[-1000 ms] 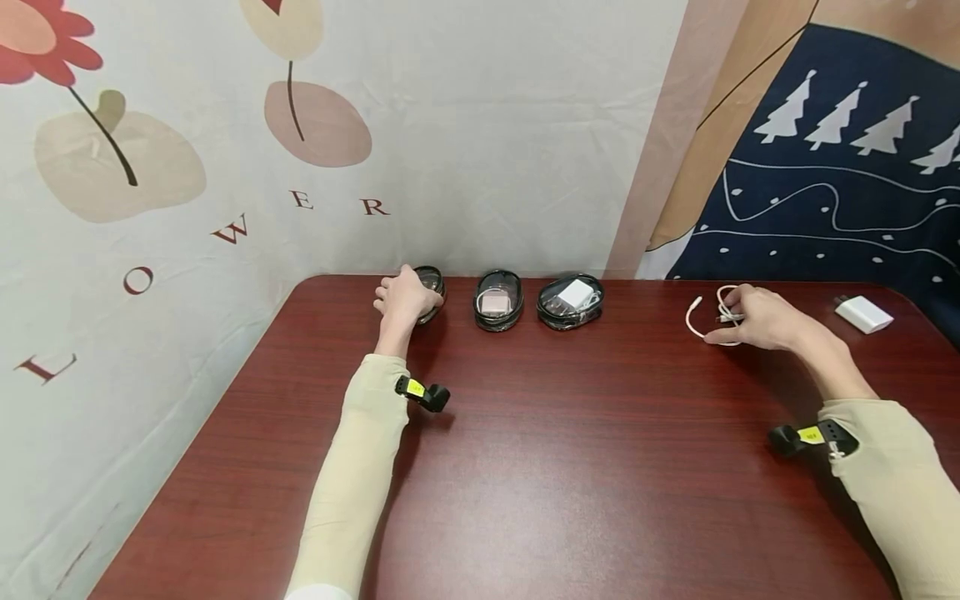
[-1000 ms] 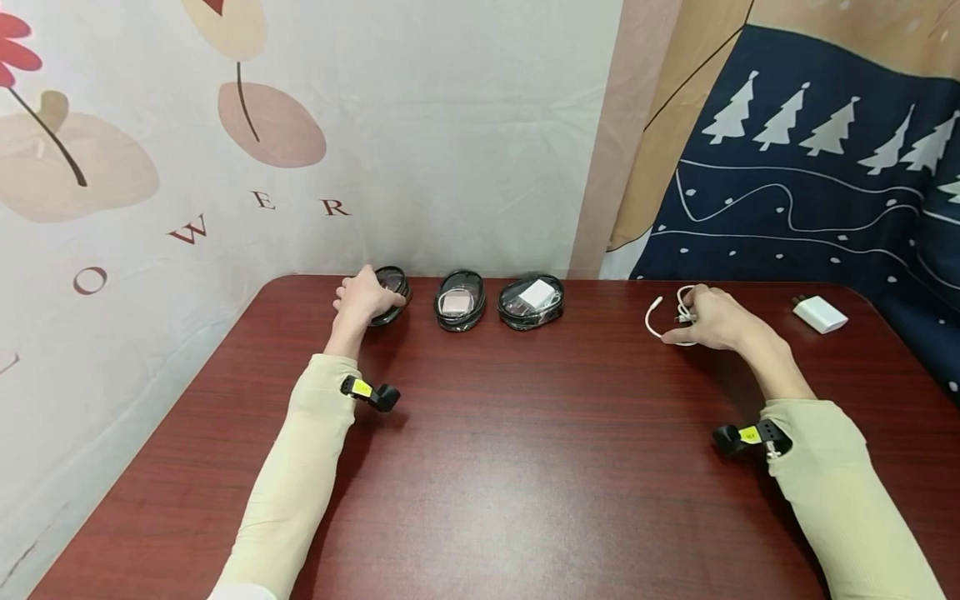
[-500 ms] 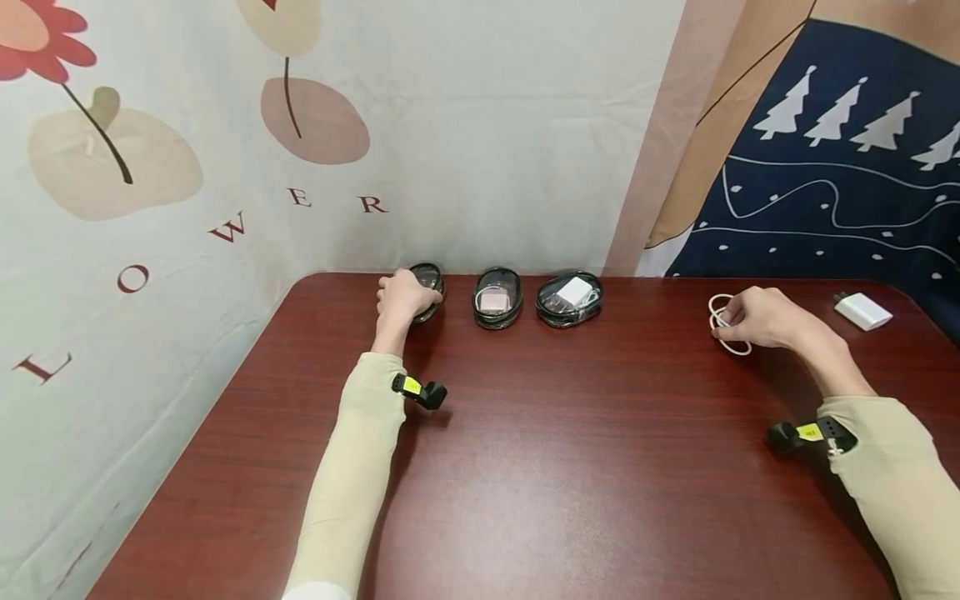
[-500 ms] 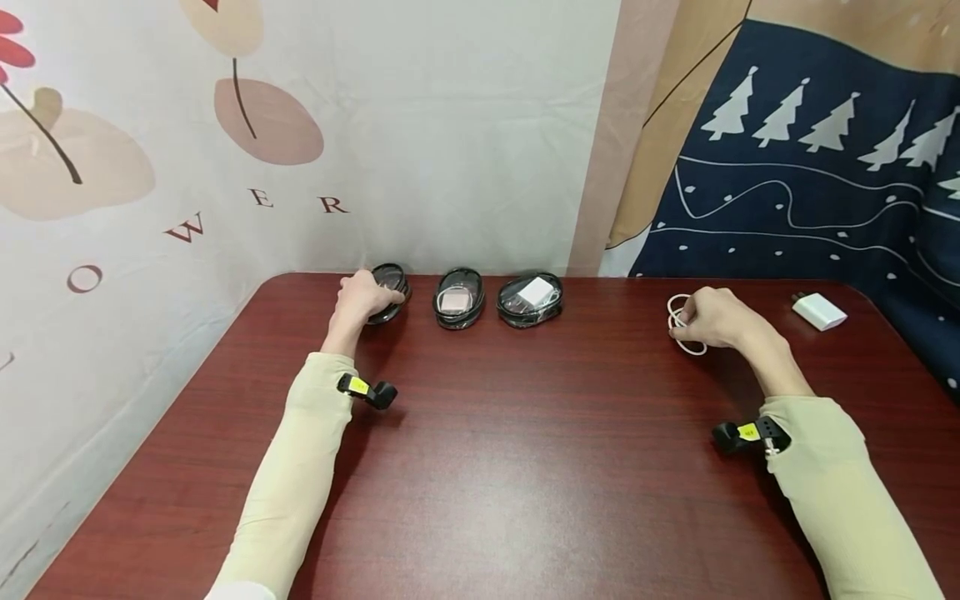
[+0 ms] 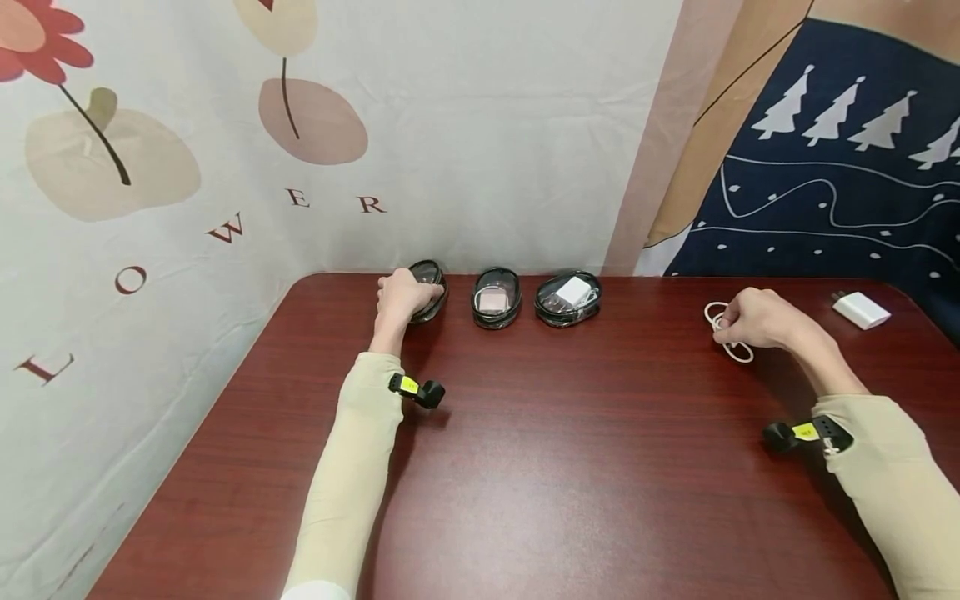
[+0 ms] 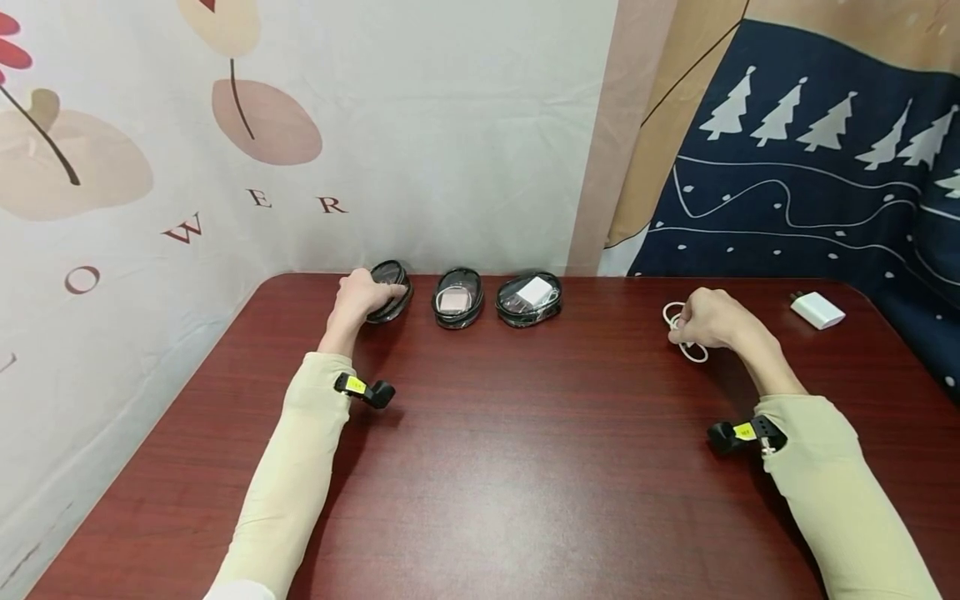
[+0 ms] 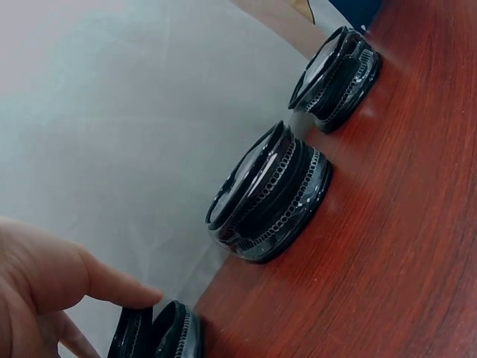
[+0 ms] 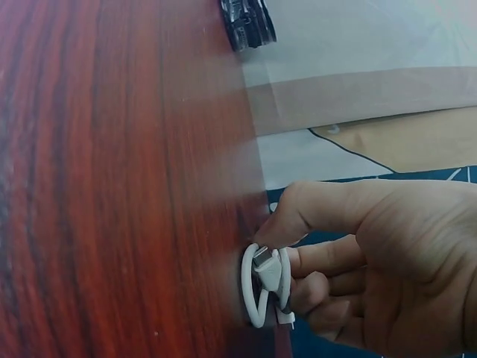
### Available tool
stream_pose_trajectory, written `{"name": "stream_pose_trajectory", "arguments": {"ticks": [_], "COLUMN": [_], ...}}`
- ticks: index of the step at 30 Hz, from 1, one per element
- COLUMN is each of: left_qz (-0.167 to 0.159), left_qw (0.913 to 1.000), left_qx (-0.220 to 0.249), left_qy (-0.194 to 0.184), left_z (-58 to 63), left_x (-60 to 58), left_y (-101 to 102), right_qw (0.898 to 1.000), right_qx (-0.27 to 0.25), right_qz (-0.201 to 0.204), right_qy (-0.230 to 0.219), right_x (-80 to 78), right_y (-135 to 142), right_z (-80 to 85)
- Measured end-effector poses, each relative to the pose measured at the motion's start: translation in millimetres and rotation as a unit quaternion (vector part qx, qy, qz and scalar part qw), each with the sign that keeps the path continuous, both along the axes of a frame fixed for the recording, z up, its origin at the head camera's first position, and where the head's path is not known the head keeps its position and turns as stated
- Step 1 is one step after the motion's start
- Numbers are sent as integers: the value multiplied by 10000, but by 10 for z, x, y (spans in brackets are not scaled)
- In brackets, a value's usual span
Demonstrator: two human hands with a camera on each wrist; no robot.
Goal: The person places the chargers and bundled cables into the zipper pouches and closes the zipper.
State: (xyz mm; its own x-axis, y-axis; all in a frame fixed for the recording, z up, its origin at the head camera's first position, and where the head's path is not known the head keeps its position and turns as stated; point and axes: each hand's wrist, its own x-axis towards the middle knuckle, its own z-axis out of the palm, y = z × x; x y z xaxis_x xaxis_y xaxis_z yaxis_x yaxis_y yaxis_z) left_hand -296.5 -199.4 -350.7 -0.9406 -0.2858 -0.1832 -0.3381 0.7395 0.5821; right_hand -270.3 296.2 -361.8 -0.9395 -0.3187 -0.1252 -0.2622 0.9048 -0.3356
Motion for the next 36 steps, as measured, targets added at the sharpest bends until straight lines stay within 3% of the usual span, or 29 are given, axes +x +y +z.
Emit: {"name": "stream_pose_trajectory", "arguments": {"ticks": [10, 18, 25, 36], "left_qz": [-41, -96, -199, -436], "left_qw": [9994, 9985, 9972, 9938], "left_qx": [298, 370, 519, 827], "left_qy": [198, 390, 500, 600], "left_z": [25, 82, 153, 283], "left_x": [17, 40, 54, 128], "left_y": [-14, 27, 84, 217], "right_qw": [9997, 9990, 9965, 9849], "right_qx": [66, -174, -607, -1015], "right_qz": [56, 145, -49, -275], "right_qy": [-227, 389, 569, 1378], "right_x": [4, -11, -7, 44], "right_y": [-28, 6, -11, -76], "right_z": [3, 41, 101, 154]}}
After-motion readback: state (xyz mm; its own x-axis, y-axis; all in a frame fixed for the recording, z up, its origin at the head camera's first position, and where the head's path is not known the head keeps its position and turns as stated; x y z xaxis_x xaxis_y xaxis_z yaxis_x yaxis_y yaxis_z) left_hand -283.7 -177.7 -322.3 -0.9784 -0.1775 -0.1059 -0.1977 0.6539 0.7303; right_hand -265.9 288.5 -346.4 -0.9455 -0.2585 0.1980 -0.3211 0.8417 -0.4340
